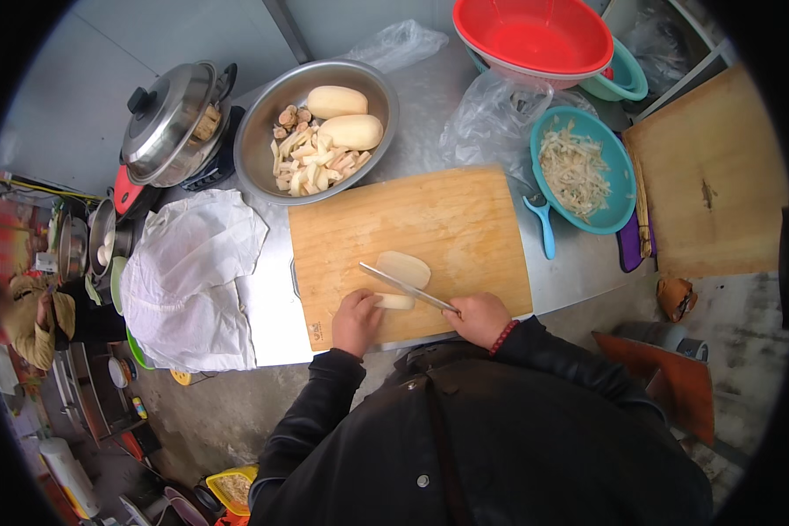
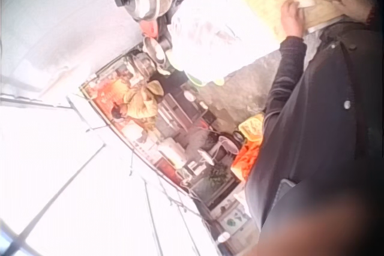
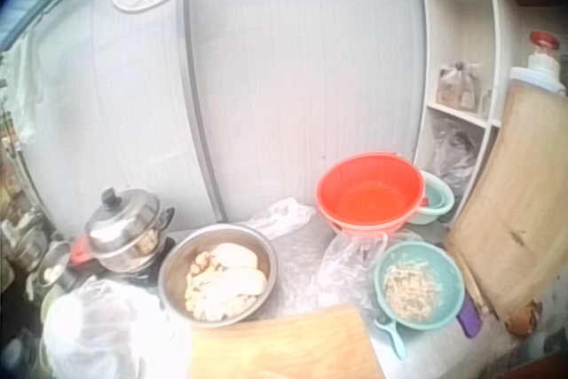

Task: The person slices peeled white root vegetables on a wooden cutting board using a cleaver. They cut the vegetables into uniform sticks and place them into a metal bowl. The person repeats this process with multiple vegetables throughout the clip.

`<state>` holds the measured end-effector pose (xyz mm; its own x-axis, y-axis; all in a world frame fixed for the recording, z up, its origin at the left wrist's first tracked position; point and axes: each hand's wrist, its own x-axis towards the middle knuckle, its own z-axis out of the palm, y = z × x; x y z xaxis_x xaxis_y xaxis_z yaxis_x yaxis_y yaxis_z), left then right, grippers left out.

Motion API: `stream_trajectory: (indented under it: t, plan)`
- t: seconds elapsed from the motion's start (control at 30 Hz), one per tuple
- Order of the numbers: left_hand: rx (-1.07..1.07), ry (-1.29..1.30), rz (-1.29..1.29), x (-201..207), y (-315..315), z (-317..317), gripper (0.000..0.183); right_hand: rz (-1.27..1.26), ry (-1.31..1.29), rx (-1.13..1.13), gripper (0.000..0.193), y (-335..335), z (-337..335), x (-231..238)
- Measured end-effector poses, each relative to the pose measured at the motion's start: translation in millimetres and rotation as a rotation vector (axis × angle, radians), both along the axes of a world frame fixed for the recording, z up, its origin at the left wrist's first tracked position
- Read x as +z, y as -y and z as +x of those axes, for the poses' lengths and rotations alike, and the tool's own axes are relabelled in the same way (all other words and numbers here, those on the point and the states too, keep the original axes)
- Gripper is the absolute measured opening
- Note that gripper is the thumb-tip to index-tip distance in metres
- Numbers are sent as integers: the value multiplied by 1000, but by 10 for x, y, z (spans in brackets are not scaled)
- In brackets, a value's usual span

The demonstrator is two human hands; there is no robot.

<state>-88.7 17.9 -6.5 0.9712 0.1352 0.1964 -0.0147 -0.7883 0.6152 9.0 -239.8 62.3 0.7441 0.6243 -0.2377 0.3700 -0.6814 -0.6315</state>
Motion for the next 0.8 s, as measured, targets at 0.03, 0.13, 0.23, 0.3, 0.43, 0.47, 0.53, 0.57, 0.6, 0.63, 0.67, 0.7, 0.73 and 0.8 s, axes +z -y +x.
stream_trajectory:
  t: [0.03, 0.13, 0.23, 0.3, 0.43, 0.47, 0.53, 0.57, 0.6, 0.63, 0.67, 0.7, 0.73, 0.8]
  plan:
    - [-4, -5, 0, 6, 5, -17, 22, 3, 8, 5, 26, -2, -1, 0]
    - [-26, -11, -2, 25, 18, -47, 22, 11, 22, 14, 26, -4, -10, 8]
    - [-57, 18, 5, 44, 38, -24, 25, 13, 22, 16, 26, -3, -26, 24]
    - [-61, 51, 28, 44, 51, 43, 28, 12, 24, 20, 26, -6, -34, 33]
    - [-98, -8, 27, 57, 15, 114, 30, 8, 30, -28, 26, 1, -35, 52]
    - [-87, -31, -8, 58, 6, 113, 29, 10, 24, -38, 26, 11, -33, 59]
    - [-63, -132, -139, 61, -31, 103, 28, 10, 17, -51, 26, 22, -29, 68]
    - [-51, -209, -235, 67, -69, 90, 28, 8, 15, -54, 26, 27, -25, 72]
    - [-39, -287, -330, 67, -105, 85, 27, 5, 14, -59, 26, 31, -20, 74]
    - [-21, -304, -395, 61, -128, 79, 27, 5, 11, -60, 26, 39, -18, 78]
    - [-2, -321, -459, 54, -152, 69, 27, 5, 8, -62, 26, 44, -16, 80]
    - [18, -338, -523, 45, -175, 62, 27, 5, 5, -63, 26, 47, -15, 81]
    - [4, -324, -516, 34, -199, 61, 28, 6, 7, -62, 26, 48, -16, 82]
    - [-12, -318, -502, 14, -233, 67, 29, 7, 13, -59, 26, 48, -13, 84]
